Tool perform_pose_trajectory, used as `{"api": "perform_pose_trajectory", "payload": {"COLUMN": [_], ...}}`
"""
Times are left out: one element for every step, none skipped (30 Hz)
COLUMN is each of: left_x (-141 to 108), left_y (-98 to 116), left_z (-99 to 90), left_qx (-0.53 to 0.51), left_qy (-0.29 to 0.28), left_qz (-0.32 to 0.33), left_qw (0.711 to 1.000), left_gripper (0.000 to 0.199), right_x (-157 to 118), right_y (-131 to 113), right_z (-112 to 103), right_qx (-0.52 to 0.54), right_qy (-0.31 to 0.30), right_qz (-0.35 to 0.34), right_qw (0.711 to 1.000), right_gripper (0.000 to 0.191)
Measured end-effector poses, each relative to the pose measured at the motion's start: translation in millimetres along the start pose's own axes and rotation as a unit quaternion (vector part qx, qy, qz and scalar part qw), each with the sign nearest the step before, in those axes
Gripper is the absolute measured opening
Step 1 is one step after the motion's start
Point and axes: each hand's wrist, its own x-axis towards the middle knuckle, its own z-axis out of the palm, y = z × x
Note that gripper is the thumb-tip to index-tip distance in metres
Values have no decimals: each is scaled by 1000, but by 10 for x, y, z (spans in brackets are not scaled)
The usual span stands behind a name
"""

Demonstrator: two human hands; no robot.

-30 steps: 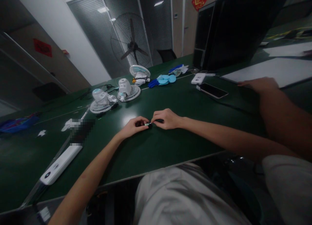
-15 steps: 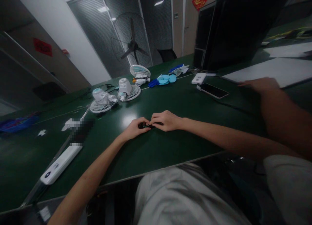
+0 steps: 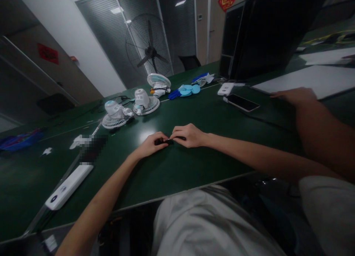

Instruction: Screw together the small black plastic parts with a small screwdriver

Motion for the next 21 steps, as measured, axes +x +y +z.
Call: {"api": "perform_pose_trajectory", "payload": {"left_x": [-6, -15, -28, -47, -72, -104, -143, -188, -236, -286, -335, -381, -423, -457, -485, -507, -524, -536, -547, -559, -572], "left_y": [-54, -120, -197, -284, -378, -476, -574, -670, -759, -840, -910, -971, -1022, -1063, -1097, -1124, -1146, -1163, -1176, -1185, -1190], "left_z": [-32, -73, -123, -179, -241, -307, -373, -439, -501, -559, -610, -654, -692, -723, -748, -767, -783, -796, -809, -823, -839], "left_qx": [8, 17, 27, 37, 49, 61, 73, 84, 93, 102, 108, 112, 115, 116, 116, 114, 110, 105, 98, 92, 85], "left_qy": [8, 19, 32, 48, 66, 85, 103, 120, 134, 147, 157, 164, 171, 176, 180, 182, 184, 185, 185, 184, 184], "left_qz": [-6, -14, -22, -31, -40, -51, -61, -72, -82, -91, -99, -106, -112, -118, -124, -130, -136, -143, -150, -159, -167], "left_qw": [1000, 1000, 999, 998, 996, 993, 990, 987, 983, 980, 977, 974, 972, 970, 969, 968, 967, 967, 966, 966, 965], "left_gripper": [28, 29, 30, 31, 32, 33, 34, 36, 37, 38, 39, 40, 41, 43, 45, 47, 49, 52, 55, 59, 62], "right_x": [1, 2, 3, 4, 5, 5, 4, 3, 1, -1, -3, -5, -7, -8, -9, -8, -7, -5, -3, -1, 0], "right_y": [0, 0, -1, -1, -1, -1, 0, 3, 6, 9, 13, 17, 21, 24, 25, 26, 25, 23, 20, 16, 13], "right_z": [-4, -8, -12, -16, -18, -19, -18, -16, -14, -10, -5, -1, 4, 8, 11, 13, 13, 12, 9, 6, 3], "right_qx": [2, 4, 6, 8, 10, 11, 12, 13, 13, 13, 13, 13, 13, 13, 13, 13, 13, 13, 13, 14, 14], "right_qy": [0, 0, -1, -2, -2, -3, -3, -3, -4, -5, -5, -6, -6, -6, -6, -6, -6, -7, -8, -9, -9], "right_qz": [-1, -2, -3, -3, -4, -4, -3, -3, -2, -1, -1, 0, 1, 3, 4, 5, 5, 6, 5, 5, 4], "right_qw": [1000, 1000, 1000, 1000, 1000, 1000, 1000, 1000, 1000, 1000, 1000, 1000, 1000, 1000, 1000, 1000, 1000, 1000, 1000, 1000, 1000], "right_gripper": [21, 21, 21, 22, 22, 22, 22, 22, 22, 22, 22, 21, 21, 21, 21, 22, 22, 22, 22, 22, 22]}}
